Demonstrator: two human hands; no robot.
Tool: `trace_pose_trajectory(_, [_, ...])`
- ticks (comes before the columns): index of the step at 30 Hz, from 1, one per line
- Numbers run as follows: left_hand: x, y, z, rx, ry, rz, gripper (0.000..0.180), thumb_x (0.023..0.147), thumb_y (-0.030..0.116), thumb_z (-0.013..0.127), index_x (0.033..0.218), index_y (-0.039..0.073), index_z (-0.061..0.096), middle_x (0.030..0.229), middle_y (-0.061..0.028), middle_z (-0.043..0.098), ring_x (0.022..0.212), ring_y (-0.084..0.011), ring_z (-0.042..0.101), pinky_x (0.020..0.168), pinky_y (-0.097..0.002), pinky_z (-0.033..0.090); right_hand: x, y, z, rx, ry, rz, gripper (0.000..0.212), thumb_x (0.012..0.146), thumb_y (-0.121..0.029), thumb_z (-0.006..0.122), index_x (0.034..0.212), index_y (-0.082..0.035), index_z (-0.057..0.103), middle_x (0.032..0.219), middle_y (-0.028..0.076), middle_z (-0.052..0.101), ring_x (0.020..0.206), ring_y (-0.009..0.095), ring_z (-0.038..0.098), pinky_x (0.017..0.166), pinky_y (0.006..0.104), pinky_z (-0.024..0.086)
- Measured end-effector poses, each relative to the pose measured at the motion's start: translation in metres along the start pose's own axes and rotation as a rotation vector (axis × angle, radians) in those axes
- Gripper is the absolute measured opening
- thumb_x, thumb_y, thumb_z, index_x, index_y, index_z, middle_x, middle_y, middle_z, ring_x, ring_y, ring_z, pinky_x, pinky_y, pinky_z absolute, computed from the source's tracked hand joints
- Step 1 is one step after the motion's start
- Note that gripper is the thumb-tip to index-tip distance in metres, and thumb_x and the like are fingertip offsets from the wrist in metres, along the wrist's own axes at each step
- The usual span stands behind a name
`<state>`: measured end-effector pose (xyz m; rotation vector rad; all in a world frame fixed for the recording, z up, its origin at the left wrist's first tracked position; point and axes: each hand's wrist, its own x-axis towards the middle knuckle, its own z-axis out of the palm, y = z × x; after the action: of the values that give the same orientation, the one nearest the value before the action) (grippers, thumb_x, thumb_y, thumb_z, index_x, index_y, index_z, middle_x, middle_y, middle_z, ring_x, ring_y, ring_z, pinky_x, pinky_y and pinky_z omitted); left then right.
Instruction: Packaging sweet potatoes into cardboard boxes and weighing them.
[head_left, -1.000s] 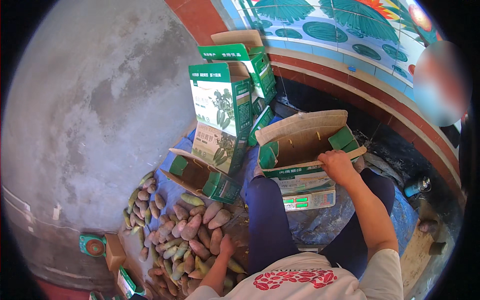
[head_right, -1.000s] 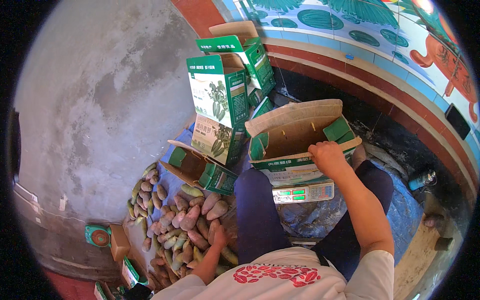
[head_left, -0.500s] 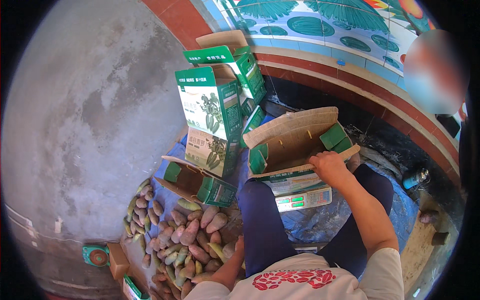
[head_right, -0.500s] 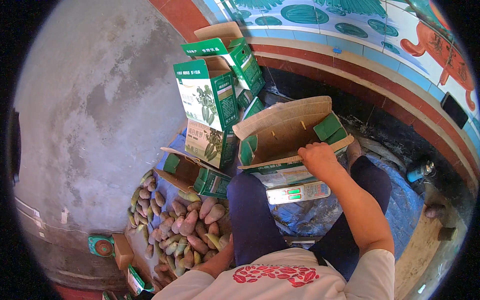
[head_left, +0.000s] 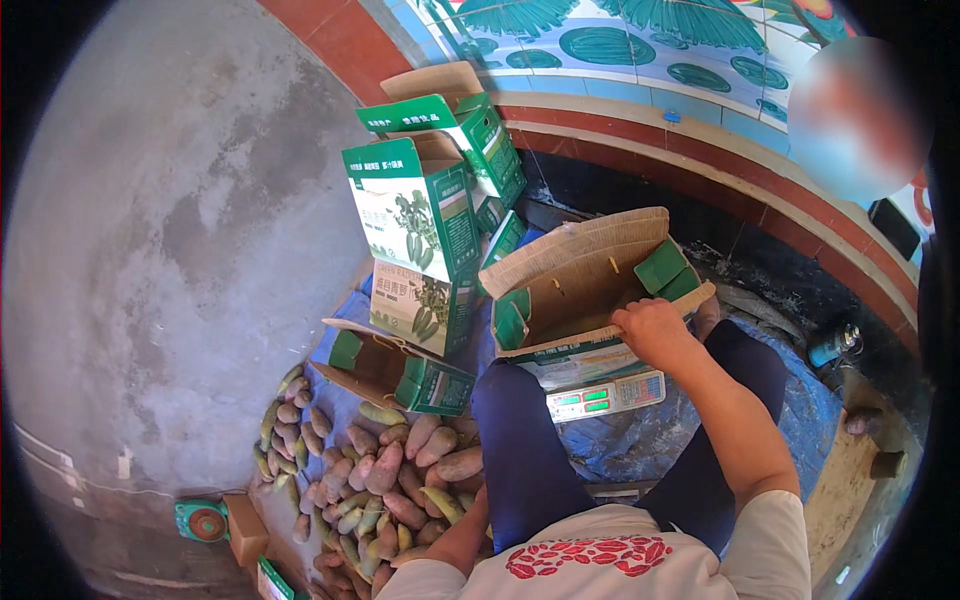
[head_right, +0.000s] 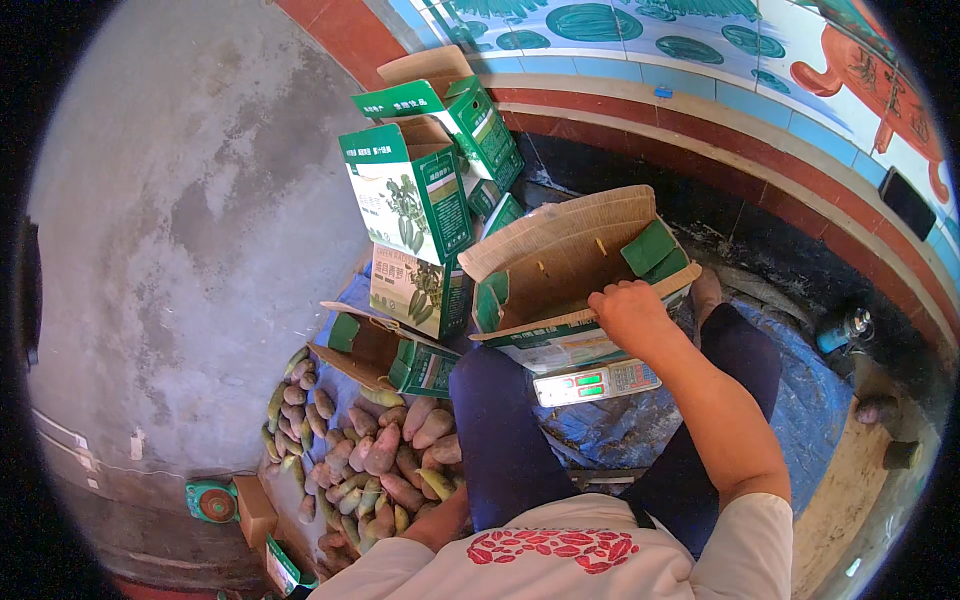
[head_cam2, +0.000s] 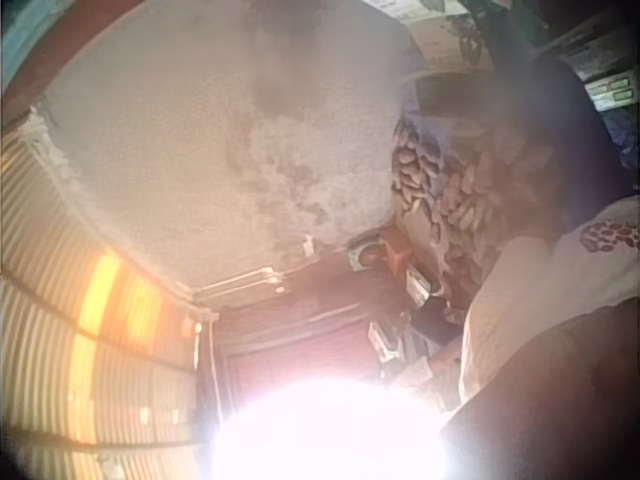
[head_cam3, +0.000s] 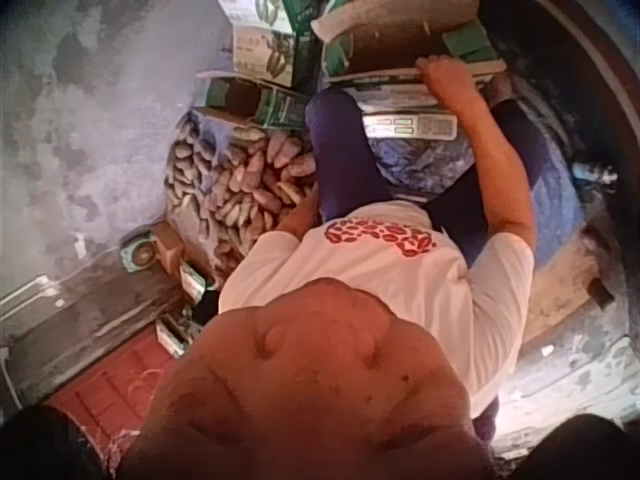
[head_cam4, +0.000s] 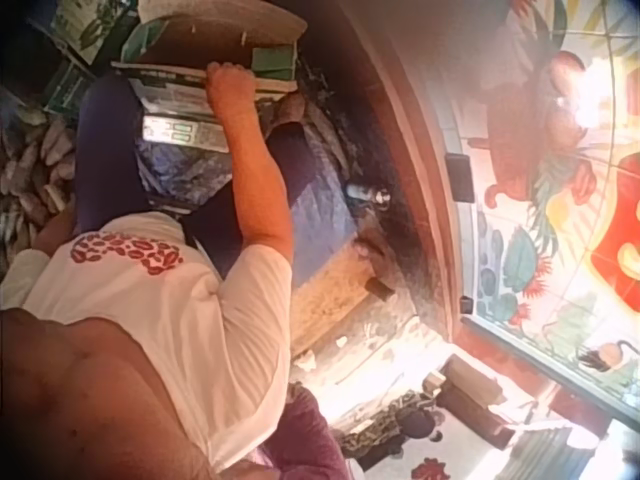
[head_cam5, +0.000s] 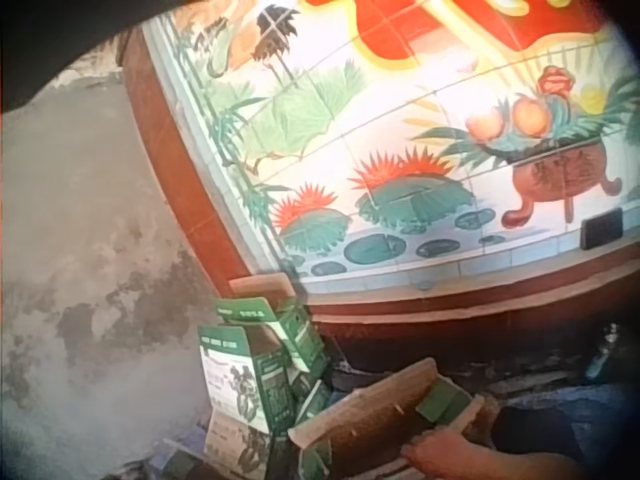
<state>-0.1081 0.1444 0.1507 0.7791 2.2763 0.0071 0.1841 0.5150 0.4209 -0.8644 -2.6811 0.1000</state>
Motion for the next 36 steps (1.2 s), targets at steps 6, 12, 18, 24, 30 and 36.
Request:
trace_pose_trajectory(6, [-0.008, 0.010, -0.046, -0.115, -0.012, -0.068, 0.039, 0.091, 0.029, 0.050, 0.116, 0.000, 0.049, 0.099, -0.0208, 0.060, 0.086, -0.0321, 0.065, 0.075, -0.0401, 0.054, 0.000, -0.001, 0.001, -0.013, -0.044, 0.032, 0.010, 0.079, -0.017, 0.057, 0.079, -0.010, 0.063, 0.077, 0.009, 0.065, 0.076, 0.026, 0.064, 0.066, 0.0374, 0.049])
trace_pose_trajectory(12, [-0.031, 0.042, -0.139, -0.741, 0.104, -0.036, 0.036, 0.090, 0.031, 0.054, 0.109, -0.001, 0.053, 0.082, -0.0120, 0.062, 0.069, -0.0216, 0.062, 0.061, -0.0341, 0.050, 0.000, -0.002, 0.001, 0.009, -0.072, 0.030, 0.010, 0.079, -0.015, 0.056, 0.080, -0.010, 0.064, 0.078, 0.009, 0.065, 0.076, 0.026, 0.064, 0.066, 0.0383, 0.049])
trace_pose_trajectory(18, [-0.064, 0.120, -0.244, -1.063, 0.291, 0.345, 0.039, 0.088, 0.031, 0.060, 0.114, 0.003, 0.051, 0.093, -0.0063, 0.060, 0.063, -0.0139, 0.056, 0.056, -0.0244, 0.046, 0.001, -0.004, -0.001, -0.012, -0.114, 0.055, 0.011, 0.080, -0.016, 0.055, 0.082, -0.010, 0.065, 0.080, 0.010, 0.066, 0.079, 0.027, 0.065, 0.068, 0.0386, 0.050])
trace_pose_trajectory(24, [-0.099, 0.217, -0.285, -1.046, 0.315, 0.657, 0.045, 0.087, 0.028, 0.062, 0.119, 0.000, 0.048, 0.102, -0.0090, 0.060, 0.075, -0.0180, 0.060, 0.068, -0.0312, 0.050, -0.002, -0.001, 0.000, 0.000, -0.105, 0.033, 0.011, 0.080, -0.015, 0.054, 0.082, -0.010, 0.065, 0.080, 0.010, 0.067, 0.078, 0.027, 0.066, 0.066, 0.0389, 0.051])
trace_pose_trajectory(30, [-0.093, 0.289, -0.279, -0.580, 0.322, 0.954, 0.057, 0.078, 0.013, 0.071, 0.128, 0.002, 0.047, 0.114, -0.0142, 0.058, 0.105, -0.0239, 0.057, 0.089, -0.0356, 0.046, -0.001, -0.001, -0.001, 0.005, -0.117, 0.034, 0.011, 0.080, -0.013, 0.055, 0.083, -0.010, 0.065, 0.079, 0.009, 0.067, 0.078, 0.027, 0.066, 0.066, 0.0378, 0.051])
trace_pose_trajectory(36, [-0.093, 0.347, -0.250, -0.124, 0.375, 1.064, 0.052, 0.076, 0.014, 0.070, 0.123, 0.004, 0.051, 0.117, -0.0202, 0.055, 0.110, -0.0351, 0.053, 0.094, -0.0375, 0.042, 0.001, -0.005, -0.006, 0.015, -0.164, 0.049, 0.011, 0.080, -0.012, 0.055, 0.083, -0.010, 0.065, 0.081, 0.009, 0.067, 0.080, 0.026, 0.066, 0.068, 0.0380, 0.051])
